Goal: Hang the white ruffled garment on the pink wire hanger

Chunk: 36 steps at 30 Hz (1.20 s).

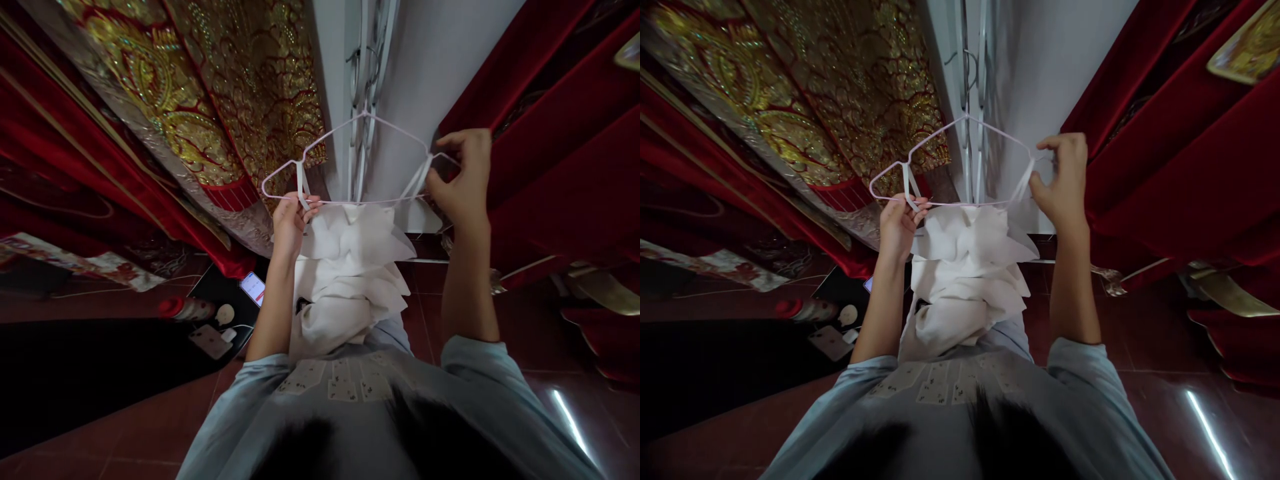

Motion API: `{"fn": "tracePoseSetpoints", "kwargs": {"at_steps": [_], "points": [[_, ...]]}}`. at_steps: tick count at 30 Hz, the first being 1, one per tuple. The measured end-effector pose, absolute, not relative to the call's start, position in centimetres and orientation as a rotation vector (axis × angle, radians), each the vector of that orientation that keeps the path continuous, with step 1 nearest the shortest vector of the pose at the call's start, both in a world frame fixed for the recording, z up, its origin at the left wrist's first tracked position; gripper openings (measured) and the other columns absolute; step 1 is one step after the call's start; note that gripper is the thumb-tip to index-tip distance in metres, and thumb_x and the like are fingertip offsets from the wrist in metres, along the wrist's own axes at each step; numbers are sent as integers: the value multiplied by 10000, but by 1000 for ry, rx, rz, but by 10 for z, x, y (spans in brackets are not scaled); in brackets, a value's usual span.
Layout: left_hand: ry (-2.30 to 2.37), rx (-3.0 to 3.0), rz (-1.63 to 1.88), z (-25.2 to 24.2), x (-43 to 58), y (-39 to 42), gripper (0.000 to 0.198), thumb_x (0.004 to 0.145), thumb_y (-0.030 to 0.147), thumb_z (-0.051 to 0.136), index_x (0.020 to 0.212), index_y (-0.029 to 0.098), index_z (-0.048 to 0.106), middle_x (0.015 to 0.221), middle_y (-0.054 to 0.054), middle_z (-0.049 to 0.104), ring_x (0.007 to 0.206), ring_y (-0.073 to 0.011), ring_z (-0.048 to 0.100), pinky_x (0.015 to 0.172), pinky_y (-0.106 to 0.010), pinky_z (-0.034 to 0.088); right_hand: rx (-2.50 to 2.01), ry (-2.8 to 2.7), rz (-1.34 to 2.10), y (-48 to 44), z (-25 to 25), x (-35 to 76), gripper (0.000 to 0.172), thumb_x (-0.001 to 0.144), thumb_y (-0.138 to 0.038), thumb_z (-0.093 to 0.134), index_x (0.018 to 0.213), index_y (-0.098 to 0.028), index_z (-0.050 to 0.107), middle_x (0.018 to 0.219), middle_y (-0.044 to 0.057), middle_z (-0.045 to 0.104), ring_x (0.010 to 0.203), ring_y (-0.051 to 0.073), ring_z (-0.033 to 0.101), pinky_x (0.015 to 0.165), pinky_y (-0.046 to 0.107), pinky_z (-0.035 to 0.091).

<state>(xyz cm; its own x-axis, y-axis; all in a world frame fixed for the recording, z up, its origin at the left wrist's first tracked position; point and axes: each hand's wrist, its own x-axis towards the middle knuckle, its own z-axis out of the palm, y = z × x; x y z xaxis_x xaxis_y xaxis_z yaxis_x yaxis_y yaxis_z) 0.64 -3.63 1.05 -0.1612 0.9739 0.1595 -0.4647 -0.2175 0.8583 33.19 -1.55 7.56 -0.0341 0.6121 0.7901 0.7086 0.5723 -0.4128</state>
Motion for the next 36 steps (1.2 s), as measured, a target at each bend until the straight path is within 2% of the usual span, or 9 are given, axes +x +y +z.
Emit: {"fn": "tracePoseSetpoints", "kwargs": {"at_steps": [3, 7, 12, 15, 20, 24, 27, 31, 36], "points": [[790, 923, 1655, 9, 10, -36, 267, 973, 436, 739, 862, 209, 656, 936, -71, 825, 877, -172, 801, 838, -258, 637, -1120, -1671, -132, -35, 59, 310, 364, 969, -312, 645, 1333, -301, 625, 1278, 135, 611, 1107, 310, 612, 910, 512, 572], [807, 926, 1678, 4, 11, -37, 303, 945, 488, 774, 892, 209, 668, 977, -82, 835, 904, -179, 806, 856, -267, 631, -1200, -1942, 299, -58, 24, 272, 418, 917, -300, 672, 1333, -287, 631, 1266, 82, 632, 739, 169, 554, 736, 412, 568], [911, 1048, 1592, -2, 3, -49, 427, 906, 593, 773, 931, 167, 766, 939, -107, 827, 864, -179, 794, 750, -229, 599, -1226, -1798, 437, -63, -3, 248, 454, 909, -274, 662, 1359, -290, 610, 1368, 96, 582, 688, 128, 494, 748, 387, 562], [932, 1186, 1517, 15, -6, -61, 358, 867, 533, 825, 898, 177, 798, 916, -87, 820, 871, -179, 781, 756, -228, 595, -1194, -1760, 451, -61, -7, 244, 447, 910, -282, 669, 1353, -310, 616, 1349, 86, 585, 660, 120, 458, 734, 380, 562], [636, 1095, 1695, 62, -27, -57, 383, 997, 511, 635, 1136, 195, 802, 1245, -115, 794, 1238, -246, 739, 999, -324, 602, -1147, -1772, 511, -62, -5, 239, 453, 941, -286, 650, 1390, -331, 614, 1364, 86, 585, 664, 121, 460, 738, 381, 569], [669, 951, 2037, 52, -56, -28, 282, 1059, 379, 528, 1169, 289, 771, 1372, 0, 762, 1429, -213, 623, 1068, -295, 562, -1140, -1788, 521, -64, -6, 239, 462, 950, -311, 661, 1409, -340, 615, 1370, 82, 593, 663, 121, 469, 764, 398, 575], [928, 867, 2131, 22, -64, -16, 206, 956, 281, 688, 1151, 321, 742, 1362, 22, 764, 1365, -198, 664, 976, -259, 576, -1140, -1774, 505, -62, -7, 241, 446, 952, -307, 657, 1398, -320, 632, 1365, 85, 597, 654, 114, 464, 757, 387, 567], [954, 931, 1882, 4, -40, -22, 287, 937, 500, 723, 1062, 242, 739, 1265, -100, 803, 1207, -218, 757, 899, -276, 601, -1113, -1785, 532, -62, -6, 236, 485, 960, -335, 649, 1444, -335, 613, 1400, 80, 593, 653, 108, 447, 716, 351, 559], [864, 952, 1822, 20, -7, -32, 339, 974, 582, 686, 940, 245, 664, 928, -58, 795, 1013, -213, 809, 666, -213, 590, -1069, -1695, 488, -60, -9, 240, 492, 975, -459, 633, 1460, -378, 617, 1477, 86, 582, 746, 136, 568, 734, 351, 597]]}}
